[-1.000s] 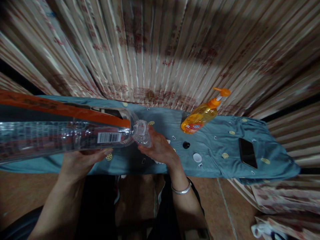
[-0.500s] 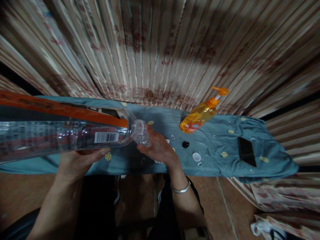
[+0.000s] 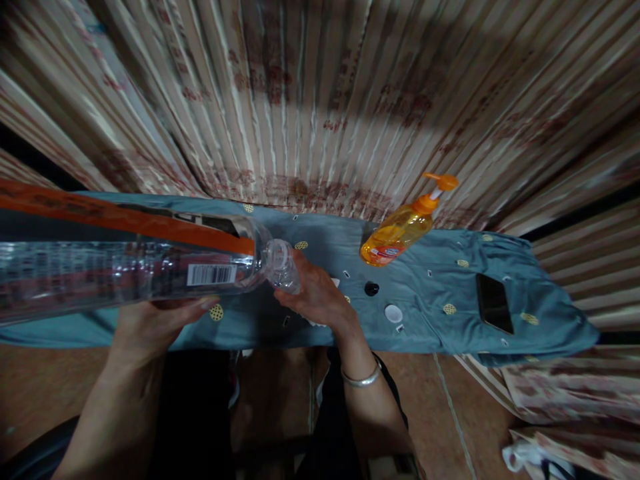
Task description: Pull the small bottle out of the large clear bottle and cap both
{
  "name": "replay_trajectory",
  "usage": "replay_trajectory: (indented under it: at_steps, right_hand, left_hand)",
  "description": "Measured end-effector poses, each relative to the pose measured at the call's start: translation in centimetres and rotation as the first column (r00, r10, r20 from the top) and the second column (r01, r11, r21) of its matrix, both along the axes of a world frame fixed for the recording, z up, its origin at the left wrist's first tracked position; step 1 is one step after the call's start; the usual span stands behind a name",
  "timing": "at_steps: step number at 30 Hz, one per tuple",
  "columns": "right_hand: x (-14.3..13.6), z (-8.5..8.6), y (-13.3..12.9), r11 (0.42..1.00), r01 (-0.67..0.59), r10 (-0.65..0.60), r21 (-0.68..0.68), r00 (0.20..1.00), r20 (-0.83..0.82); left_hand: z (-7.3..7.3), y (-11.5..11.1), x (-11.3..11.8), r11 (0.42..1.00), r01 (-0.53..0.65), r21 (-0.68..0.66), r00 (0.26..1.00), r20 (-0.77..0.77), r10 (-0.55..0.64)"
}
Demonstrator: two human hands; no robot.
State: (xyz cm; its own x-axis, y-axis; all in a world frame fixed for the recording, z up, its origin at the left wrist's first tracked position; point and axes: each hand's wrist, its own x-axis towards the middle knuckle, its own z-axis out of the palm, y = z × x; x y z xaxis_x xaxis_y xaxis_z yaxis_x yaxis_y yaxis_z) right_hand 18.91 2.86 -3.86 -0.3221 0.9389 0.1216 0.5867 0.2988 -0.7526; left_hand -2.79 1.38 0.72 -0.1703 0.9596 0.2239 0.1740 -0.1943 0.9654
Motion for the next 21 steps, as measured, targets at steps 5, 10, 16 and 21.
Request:
replay_trajectory:
  at_steps: [5,10,16,21]
  right_hand:
    - [-0.02,0.19,-0.03,1.000,-0.005,0.005,-0.022,1.000,0.012]
    - [0.07,0.22,0.05,1.000,-0.004,0.004,-0.016,1.000,-0.002]
    - [0.14,0.05,0.05,1.000,0.006,-0.005,-0.024,1.000,0.011]
    - [0.00,0.05,0.02,0.998,0.049,-0.048,-0.028,0.998,0.027]
  left_hand:
    - [-0.03,0.13,-0.25,0.999,-0.019,0.028,1.000,-0.016,0.020]
    - [-0.19,0.24,-0.32,0.999,-0.013,0.046,0.999,-0.043,0.015]
    - [-0.57,0.21,-0.29,0.997,-0.066,0.037,0.998,-0.008,0.067]
    - [-0.50,0.11,-0.42,0.998,-0.053,0.030,0.997,-0.048,0.054]
